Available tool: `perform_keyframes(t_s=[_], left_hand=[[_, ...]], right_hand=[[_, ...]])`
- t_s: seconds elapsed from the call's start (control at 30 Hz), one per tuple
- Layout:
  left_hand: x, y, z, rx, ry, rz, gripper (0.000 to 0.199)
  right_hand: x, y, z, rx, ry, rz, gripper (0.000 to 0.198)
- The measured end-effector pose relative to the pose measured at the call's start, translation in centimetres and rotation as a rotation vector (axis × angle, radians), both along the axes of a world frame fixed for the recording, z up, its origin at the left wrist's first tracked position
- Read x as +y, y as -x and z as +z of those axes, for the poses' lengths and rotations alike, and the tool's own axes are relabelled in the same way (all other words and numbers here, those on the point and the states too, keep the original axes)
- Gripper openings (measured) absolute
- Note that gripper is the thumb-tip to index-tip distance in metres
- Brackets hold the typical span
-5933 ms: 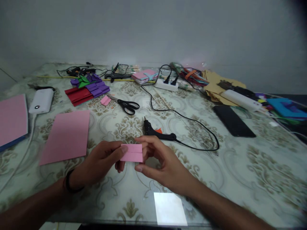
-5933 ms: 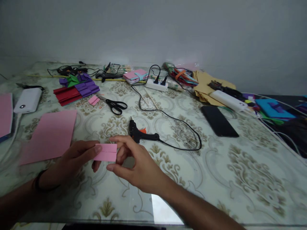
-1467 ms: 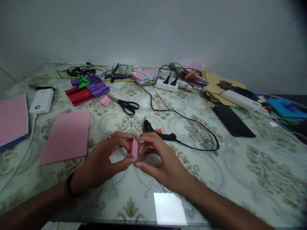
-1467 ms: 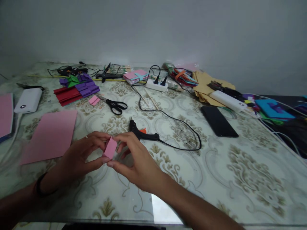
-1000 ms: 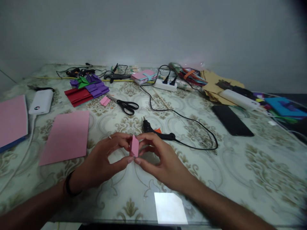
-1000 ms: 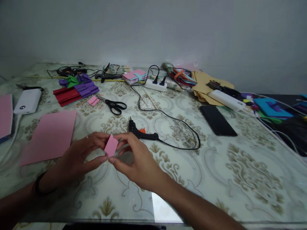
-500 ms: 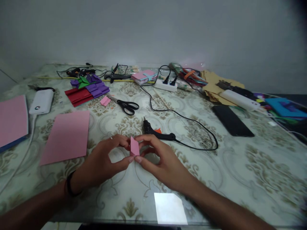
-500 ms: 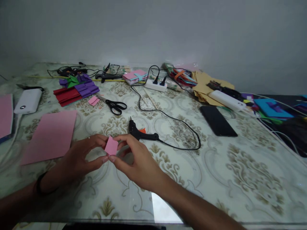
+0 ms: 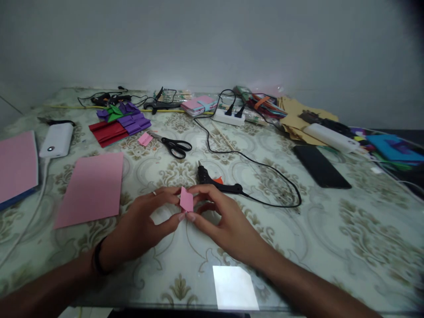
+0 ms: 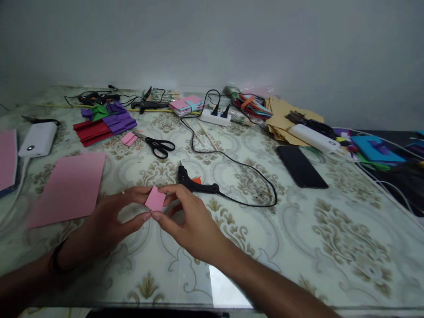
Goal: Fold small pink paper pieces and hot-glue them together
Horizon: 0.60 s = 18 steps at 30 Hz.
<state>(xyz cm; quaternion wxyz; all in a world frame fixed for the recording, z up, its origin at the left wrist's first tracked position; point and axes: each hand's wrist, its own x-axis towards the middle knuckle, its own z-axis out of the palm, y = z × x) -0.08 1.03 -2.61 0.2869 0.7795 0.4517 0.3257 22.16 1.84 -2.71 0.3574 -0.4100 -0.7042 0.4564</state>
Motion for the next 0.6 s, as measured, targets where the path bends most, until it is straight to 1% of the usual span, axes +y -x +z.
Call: perform_keyframes(t_s=[0.1,0.2,0.37,0.5,0.6], left_hand=[[-0.1,0.0,0.1,-0.009,-0.186,0.029,0.007],[-0.3,-0.2,0.5,0.026,-0.278,0.055,0.011],[-0.6,-0.4,1.0,0.062,-0.328,0.042,0.019],[-0.5,-0.4,1.1,0.029,-0.320,0.067,0.019],[-0.3,-0.2,1.3,0.001,-0.312,0.114,0.016]], right_hand=[[0.0,0.2,-0.1,0.012,0.049,-0.006,0.033],[0.0,0.3,-0.3,0.033,0.094,-0.002,0.036],[-0.2,0.3,-0.5,0.011,0.112,0.007,0.042],[-0.3,0.3,-0.6,0.008,0.063,0.014,0.044],[-0.3,0.3,-0.8,0.063,0.025,-0.010,0.040]])
